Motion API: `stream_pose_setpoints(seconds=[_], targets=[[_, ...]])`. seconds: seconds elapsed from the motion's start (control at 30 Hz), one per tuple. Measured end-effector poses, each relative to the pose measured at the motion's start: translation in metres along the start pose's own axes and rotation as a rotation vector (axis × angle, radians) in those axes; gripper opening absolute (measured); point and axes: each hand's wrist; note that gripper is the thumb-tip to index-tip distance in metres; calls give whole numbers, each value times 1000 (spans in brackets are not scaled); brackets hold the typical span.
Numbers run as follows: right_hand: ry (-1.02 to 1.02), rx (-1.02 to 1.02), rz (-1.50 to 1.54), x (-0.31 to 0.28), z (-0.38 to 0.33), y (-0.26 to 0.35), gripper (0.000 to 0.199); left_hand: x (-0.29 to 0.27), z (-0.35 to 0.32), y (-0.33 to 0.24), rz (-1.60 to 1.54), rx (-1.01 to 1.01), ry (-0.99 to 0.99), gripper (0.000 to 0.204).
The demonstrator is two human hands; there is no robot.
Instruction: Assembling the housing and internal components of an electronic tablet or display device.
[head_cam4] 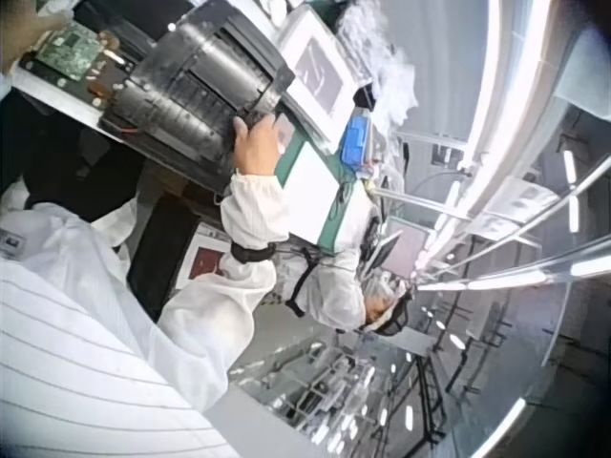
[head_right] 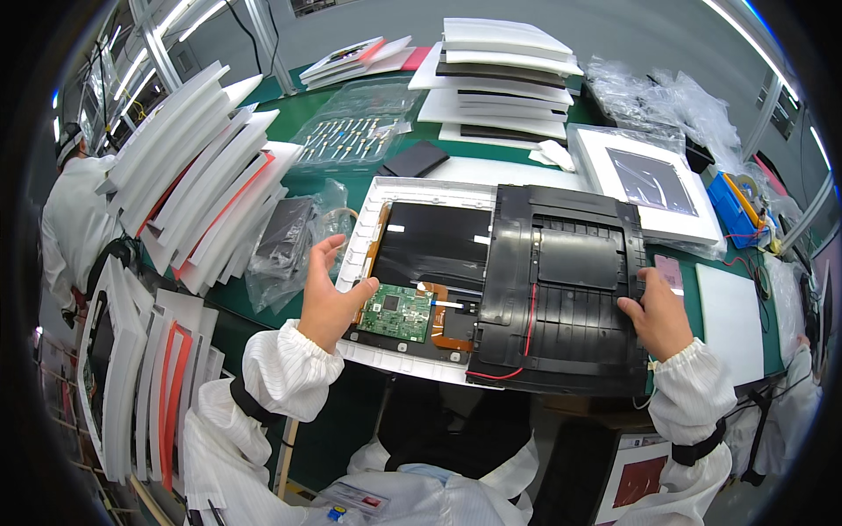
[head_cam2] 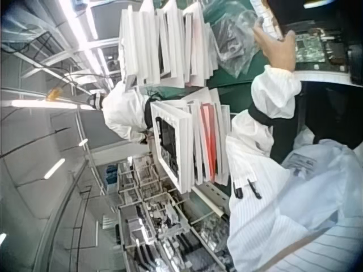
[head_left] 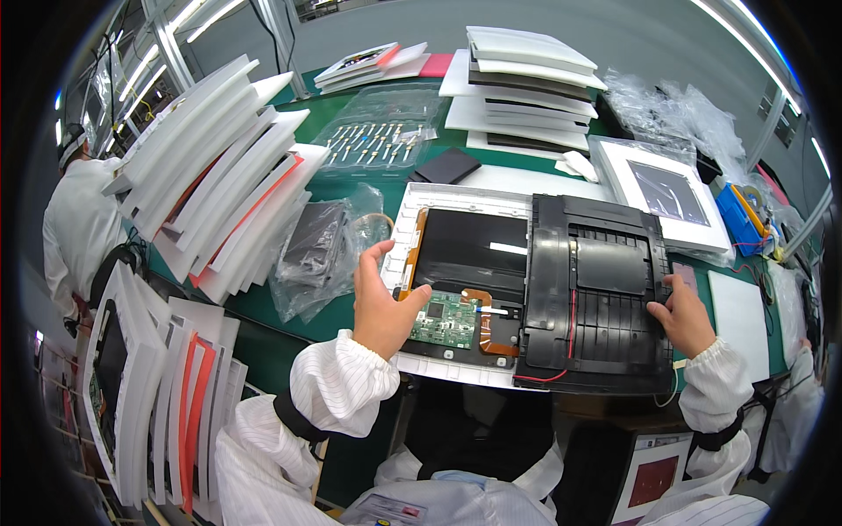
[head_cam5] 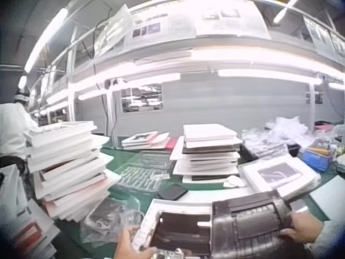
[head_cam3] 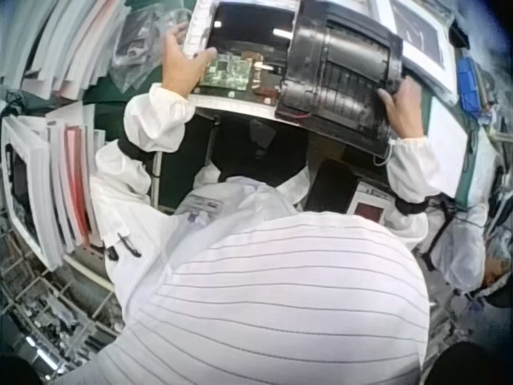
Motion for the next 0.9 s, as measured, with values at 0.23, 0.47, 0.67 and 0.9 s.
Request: stream_pose_setpoints(seconds=[0.23, 0.47, 0.67, 0.9], targets=[[-4, 31, -150, 6, -2, -18, 37, 3, -6, 19, -159, 3, 25, 63], [42, 69, 18, 25, 18, -87, 21, -5, -8, 24, -279, -24, -27, 55], [166, 195, 520, -12, 18, -52, 19, -14, -17, 33, -435, -70, -24, 53], [46, 116, 615, -90, 4, 29, 9, -13, -17, 35, -534, -71, -14, 53]])
Point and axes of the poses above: each hand's wrist, its own z-axis towards the middle knuckle, its own x-axis out of the palm, y = z × x, and after that the axes turned 7 degrees about y, right-handed
